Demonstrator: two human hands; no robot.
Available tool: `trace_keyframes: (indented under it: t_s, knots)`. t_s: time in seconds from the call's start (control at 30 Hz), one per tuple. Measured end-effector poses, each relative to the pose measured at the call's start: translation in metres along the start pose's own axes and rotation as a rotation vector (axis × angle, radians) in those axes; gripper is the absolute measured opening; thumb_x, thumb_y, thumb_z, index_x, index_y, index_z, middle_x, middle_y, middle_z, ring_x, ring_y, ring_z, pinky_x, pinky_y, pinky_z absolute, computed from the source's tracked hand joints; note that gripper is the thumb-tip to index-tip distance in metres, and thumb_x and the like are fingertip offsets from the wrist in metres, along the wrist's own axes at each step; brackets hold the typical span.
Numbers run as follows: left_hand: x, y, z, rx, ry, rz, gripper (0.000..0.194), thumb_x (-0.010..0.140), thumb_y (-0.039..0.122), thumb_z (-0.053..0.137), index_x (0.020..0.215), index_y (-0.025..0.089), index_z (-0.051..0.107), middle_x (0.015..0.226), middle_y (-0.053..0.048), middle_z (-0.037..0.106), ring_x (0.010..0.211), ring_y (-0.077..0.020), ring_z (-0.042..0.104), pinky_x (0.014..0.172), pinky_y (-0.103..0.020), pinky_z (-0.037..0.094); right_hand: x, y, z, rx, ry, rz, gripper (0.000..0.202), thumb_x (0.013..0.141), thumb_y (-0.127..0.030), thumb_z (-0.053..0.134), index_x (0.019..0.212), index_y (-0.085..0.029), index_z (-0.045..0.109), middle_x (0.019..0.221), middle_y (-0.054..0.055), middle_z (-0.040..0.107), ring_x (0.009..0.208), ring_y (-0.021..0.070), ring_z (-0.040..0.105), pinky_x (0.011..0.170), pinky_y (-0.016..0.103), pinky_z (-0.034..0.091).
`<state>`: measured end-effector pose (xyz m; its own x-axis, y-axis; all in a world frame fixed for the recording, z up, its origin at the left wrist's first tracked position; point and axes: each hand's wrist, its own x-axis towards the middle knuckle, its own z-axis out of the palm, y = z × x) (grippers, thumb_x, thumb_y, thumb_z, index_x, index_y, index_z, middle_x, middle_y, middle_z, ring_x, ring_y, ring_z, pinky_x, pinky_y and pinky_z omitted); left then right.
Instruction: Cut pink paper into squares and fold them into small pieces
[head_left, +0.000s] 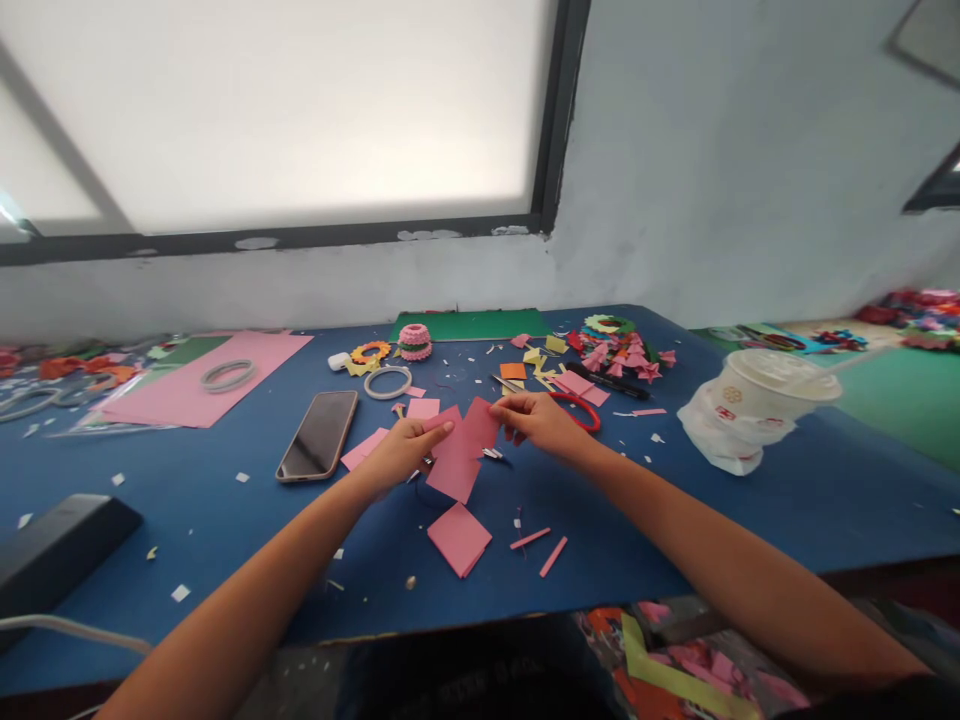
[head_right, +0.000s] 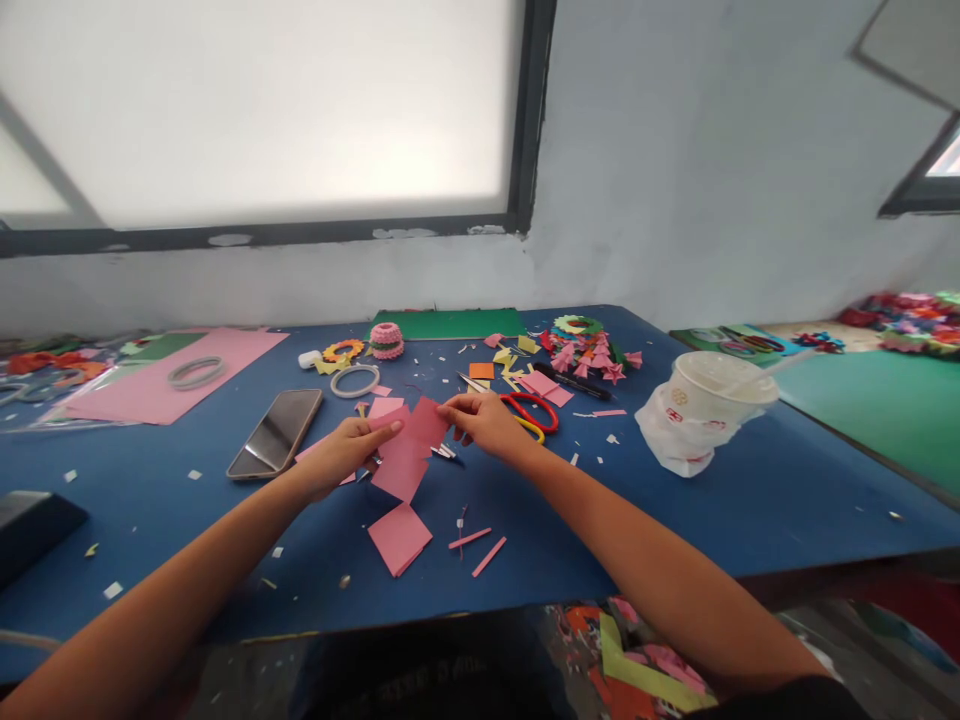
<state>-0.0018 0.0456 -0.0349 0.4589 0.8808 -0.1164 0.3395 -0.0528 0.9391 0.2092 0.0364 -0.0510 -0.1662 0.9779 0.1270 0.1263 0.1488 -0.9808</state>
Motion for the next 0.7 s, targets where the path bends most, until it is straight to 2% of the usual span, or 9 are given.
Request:
trace_keyframes:
  t_s: [0.13,0.23,0.37,0.5,0.57,0.7]
  knots:
    - [-0.003,0.004,0.001,-0.051,-0.118,-0.016,0.034,0.073,0.043,0.061,0.092,0.014,0.064,0.074,-0.002,0.060,0.063,-0.0114,0.054,0.053,-0.020,0.041,0.000,0.002,0.001,-0.031,0.035,-0.022,0.031,0.065,-0.045,0.067,0.073,-0.016,0.061,0.054,-0.003,0.054,0.045,0.0077,0.049,0.046,0.021,0.041]
    - [-0.002,0.001,0.000,-0.094,-0.116,-0.014,0.044,0.069,0.029,0.066,0.109,0.015,0.059,0.080,-0.004,0.065,0.067,-0.0124,0.058,0.057,-0.022,0.042,0.001,0.004,0.000,-0.045,0.064,-0.046,0.031,0.065,-0.043,0.067,0.079,-0.016,0.060,0.060,-0.002,0.058,0.048,0.0089,0.053,0.048,0.023,0.044]
    - [0.002,-0.003,-0.003,-0.101,-0.065,0.023,0.045,0.066,0.022,0.068,0.109,0.014,0.058,0.081,-0.004,0.065,0.067,-0.0120,0.058,0.059,-0.023,0.043,0.001,0.004,-0.004,-0.068,0.123,-0.078,0.033,0.071,-0.049,0.060,0.075,-0.017,0.058,0.063,-0.001,0.059,0.051,0.0095,0.054,0.048,0.022,0.043]
    - [0.003,-0.004,-0.004,-0.130,0.022,0.029,0.048,0.062,0.020,0.072,0.108,0.014,0.058,0.090,-0.006,0.065,0.076,-0.0142,0.060,0.063,-0.025,0.046,0.003,0.006,-0.007,-0.080,0.175,-0.069,0.039,0.074,-0.054,0.053,0.066,-0.017,0.055,0.060,0.000,0.057,0.046,0.0079,0.049,0.044,0.020,0.039]
    - [0.003,-0.003,-0.004,-0.161,0.044,0.058,0.052,0.059,0.017,0.073,0.108,0.014,0.057,0.091,-0.006,0.064,0.079,-0.0148,0.060,0.066,-0.025,0.047,0.005,0.007,-0.007,-0.076,0.184,-0.054,0.039,0.074,-0.054,0.052,0.064,-0.017,0.054,0.057,-0.001,0.055,0.044,0.0075,0.047,0.043,0.020,0.038]
    - [0.005,-0.003,-0.004,-0.216,0.060,0.121,0.058,0.055,0.012,0.073,0.110,0.012,0.055,0.085,-0.004,0.064,0.078,-0.0135,0.060,0.070,-0.026,0.048,0.006,0.011,-0.006,-0.073,0.179,-0.049,0.032,0.073,-0.049,0.054,0.071,-0.017,0.056,0.067,0.001,0.060,0.047,0.0080,0.049,0.045,0.021,0.041]
